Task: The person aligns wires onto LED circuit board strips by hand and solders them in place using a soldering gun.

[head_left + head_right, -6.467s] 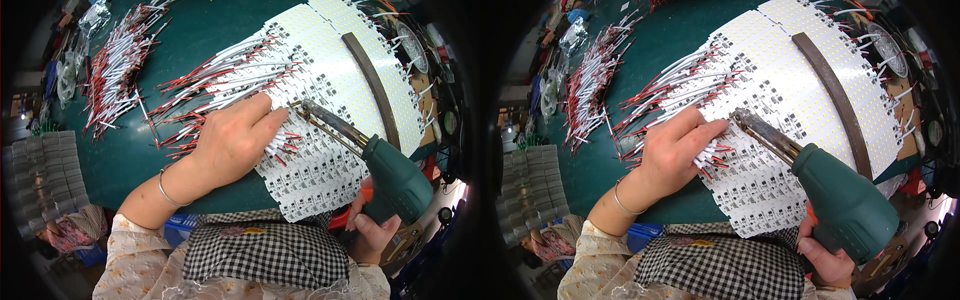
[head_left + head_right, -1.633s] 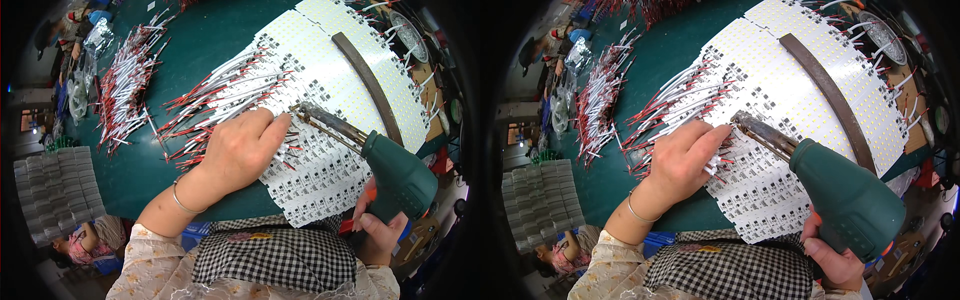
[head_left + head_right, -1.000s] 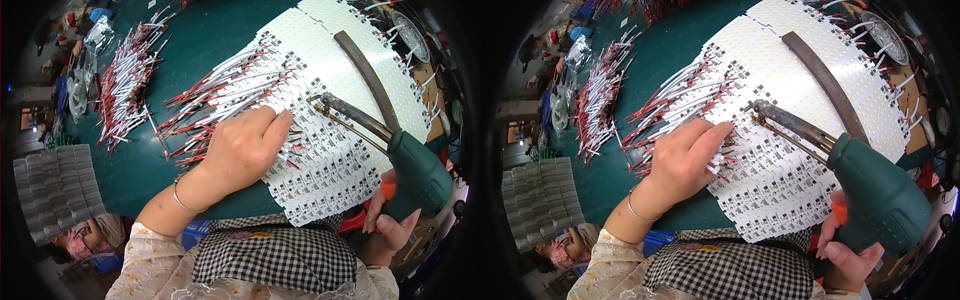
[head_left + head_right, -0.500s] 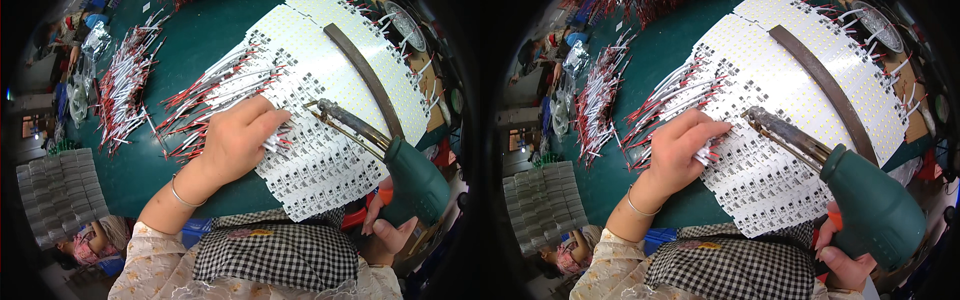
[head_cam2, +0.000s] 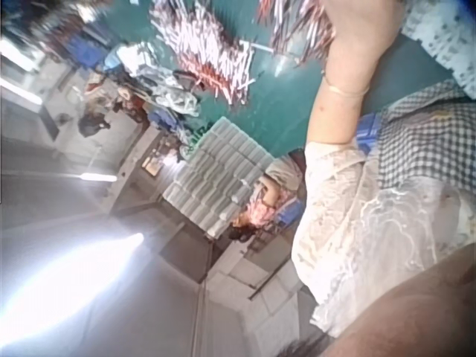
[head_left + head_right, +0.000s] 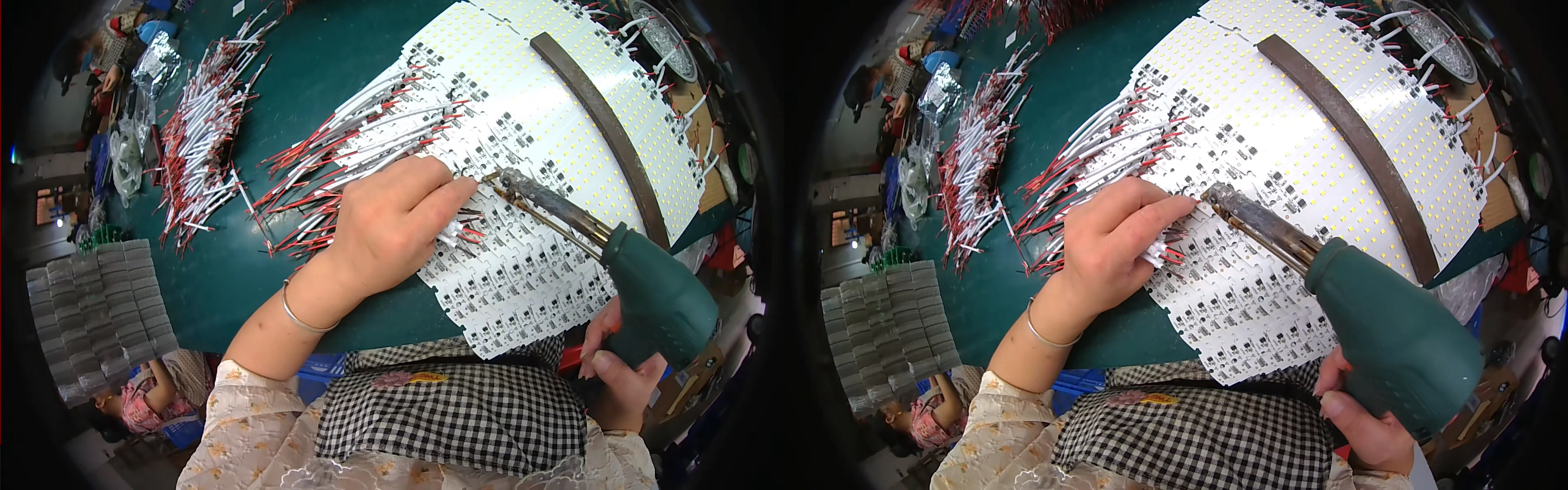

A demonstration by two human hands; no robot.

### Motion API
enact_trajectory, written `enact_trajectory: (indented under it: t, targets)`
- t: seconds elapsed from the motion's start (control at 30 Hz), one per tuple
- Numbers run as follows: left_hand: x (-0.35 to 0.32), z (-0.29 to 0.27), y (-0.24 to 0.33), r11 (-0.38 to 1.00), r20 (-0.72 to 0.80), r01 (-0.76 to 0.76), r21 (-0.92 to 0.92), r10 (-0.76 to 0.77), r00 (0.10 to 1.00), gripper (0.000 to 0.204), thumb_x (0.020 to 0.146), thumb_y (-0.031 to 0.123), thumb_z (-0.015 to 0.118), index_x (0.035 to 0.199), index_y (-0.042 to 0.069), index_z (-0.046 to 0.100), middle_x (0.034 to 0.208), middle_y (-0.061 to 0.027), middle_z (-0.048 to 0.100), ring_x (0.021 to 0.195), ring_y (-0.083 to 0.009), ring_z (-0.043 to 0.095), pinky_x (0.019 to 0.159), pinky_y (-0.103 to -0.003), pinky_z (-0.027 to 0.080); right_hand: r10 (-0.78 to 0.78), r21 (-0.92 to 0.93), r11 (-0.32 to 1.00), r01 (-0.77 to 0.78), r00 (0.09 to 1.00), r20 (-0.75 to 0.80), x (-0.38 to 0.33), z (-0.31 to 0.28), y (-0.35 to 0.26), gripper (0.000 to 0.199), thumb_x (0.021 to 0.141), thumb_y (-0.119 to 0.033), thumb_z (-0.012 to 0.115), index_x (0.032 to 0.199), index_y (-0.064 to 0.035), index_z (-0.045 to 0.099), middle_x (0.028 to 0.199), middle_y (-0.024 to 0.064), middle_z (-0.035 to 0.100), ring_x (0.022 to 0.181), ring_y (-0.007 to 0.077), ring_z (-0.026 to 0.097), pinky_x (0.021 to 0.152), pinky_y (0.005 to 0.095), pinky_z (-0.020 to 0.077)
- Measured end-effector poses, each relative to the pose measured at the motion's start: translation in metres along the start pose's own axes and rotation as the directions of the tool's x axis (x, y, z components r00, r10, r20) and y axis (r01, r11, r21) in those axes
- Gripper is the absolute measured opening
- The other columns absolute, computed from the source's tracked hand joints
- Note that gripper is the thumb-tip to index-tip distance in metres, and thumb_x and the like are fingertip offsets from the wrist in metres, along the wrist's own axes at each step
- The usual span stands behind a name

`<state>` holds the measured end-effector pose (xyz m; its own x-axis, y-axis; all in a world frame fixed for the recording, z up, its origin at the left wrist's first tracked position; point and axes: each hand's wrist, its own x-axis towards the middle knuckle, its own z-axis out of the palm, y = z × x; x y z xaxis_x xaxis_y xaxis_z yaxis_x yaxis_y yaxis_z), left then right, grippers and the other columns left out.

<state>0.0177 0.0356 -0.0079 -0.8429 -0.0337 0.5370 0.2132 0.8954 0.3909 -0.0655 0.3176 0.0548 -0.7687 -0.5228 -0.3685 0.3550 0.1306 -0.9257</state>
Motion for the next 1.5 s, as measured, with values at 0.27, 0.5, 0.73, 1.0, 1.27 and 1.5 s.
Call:
enact_trajectory:
  t: [0.27, 0.5, 0.73, 1.0, 1.27, 1.5]
  targets:
    - [0.001, 0.002, 0.006, 0.993, 0.024, -0.055, 0.100, 0.053, 0.998, 0.043, 0.054, -0.004, 0.062, 0.096, -0.001, 0.066, 0.078, -0.0097, 0.061, 0.064, -0.0230, 0.060, 0.050, -0.031, 0.047, 0.044, -0.237, 0.970, -0.043, 0.999, -0.004, -0.009, -0.013, 0.009, 0.067, 0.069, -0.011, 0.073, 0.125, 0.0080, 0.042, 0.077, 0.0111, 0.055, 0.053, 0.0139, 0.052, 0.048, 0.0232, 0.0465]
    - [-0.001, 0.001, 0.007, 0.989, 0.018, -0.072, 0.132, 0.070, 0.997, 0.041, 0.054, -0.002, 0.063, 0.095, -0.001, 0.066, 0.078, -0.0100, 0.061, 0.064, -0.0231, 0.060, 0.051, -0.031, 0.047, -0.089, 0.076, 0.993, 0.093, 0.995, -0.051, 0.002, -0.005, -0.006, 0.065, 0.066, -0.009, 0.075, 0.117, 0.0166, 0.043, 0.093, 0.0212, 0.055, 0.050, 0.0154, 0.053, 0.039, 0.0247, 0.0464]
    - [0.006, -0.005, 0.012, 0.997, 0.063, -0.015, 0.081, 0.010, 0.998, 0.039, 0.058, -0.005, 0.064, 0.096, -0.002, 0.065, 0.081, -0.0107, 0.062, 0.067, -0.0241, 0.061, 0.052, -0.032, 0.048, -0.154, 0.087, 0.984, 0.157, 0.987, -0.045, 0.002, -0.016, -0.013, 0.069, 0.065, -0.008, 0.077, 0.120, 0.0173, 0.042, 0.087, 0.0222, 0.058, 0.050, 0.0166, 0.054, 0.040, 0.0250, 0.0470]
    - [0.011, -0.024, 0.012, 0.990, -0.123, 0.049, 0.133, -0.032, 0.992, 0.046, 0.063, -0.005, 0.067, 0.109, 0.000, 0.063, 0.081, -0.0101, 0.062, 0.069, -0.0246, 0.061, 0.054, -0.032, 0.049, -0.235, 0.005, 0.972, 0.236, 0.971, 0.048, 0.007, -0.028, -0.022, 0.077, 0.076, -0.021, 0.073, 0.129, 0.0096, 0.027, 0.068, 0.0082, 0.052, 0.046, 0.0120, 0.051, 0.041, 0.0255, 0.0476]
    - [0.020, -0.010, 0.011, 0.987, 0.075, 0.141, 0.083, -0.147, 0.986, 0.045, 0.066, -0.007, 0.059, 0.109, 0.006, 0.060, 0.072, -0.0080, 0.051, 0.064, -0.0242, 0.057, 0.053, -0.034, 0.047, -0.255, 0.042, 0.966, 0.254, 0.966, 0.031, 0.016, -0.017, -0.007, 0.071, 0.073, -0.019, 0.075, 0.121, 0.0151, 0.036, 0.063, 0.0102, 0.053, 0.042, 0.0127, 0.050, 0.036, 0.0236, 0.0448]
    - [0.010, -0.005, 0.005, 0.989, 0.005, 0.134, 0.069, -0.134, 0.991, 0.048, 0.058, -0.009, 0.065, 0.105, 0.003, 0.068, 0.078, -0.0083, 0.063, 0.064, -0.0201, 0.062, 0.054, -0.028, 0.049, -0.215, 0.051, 0.975, 0.215, 0.977, 0.008, 0.014, -0.013, -0.008, 0.069, 0.073, -0.016, 0.074, 0.120, 0.0166, 0.035, 0.064, 0.0118, 0.053, 0.043, 0.0134, 0.050, 0.038, 0.0236, 0.0457]
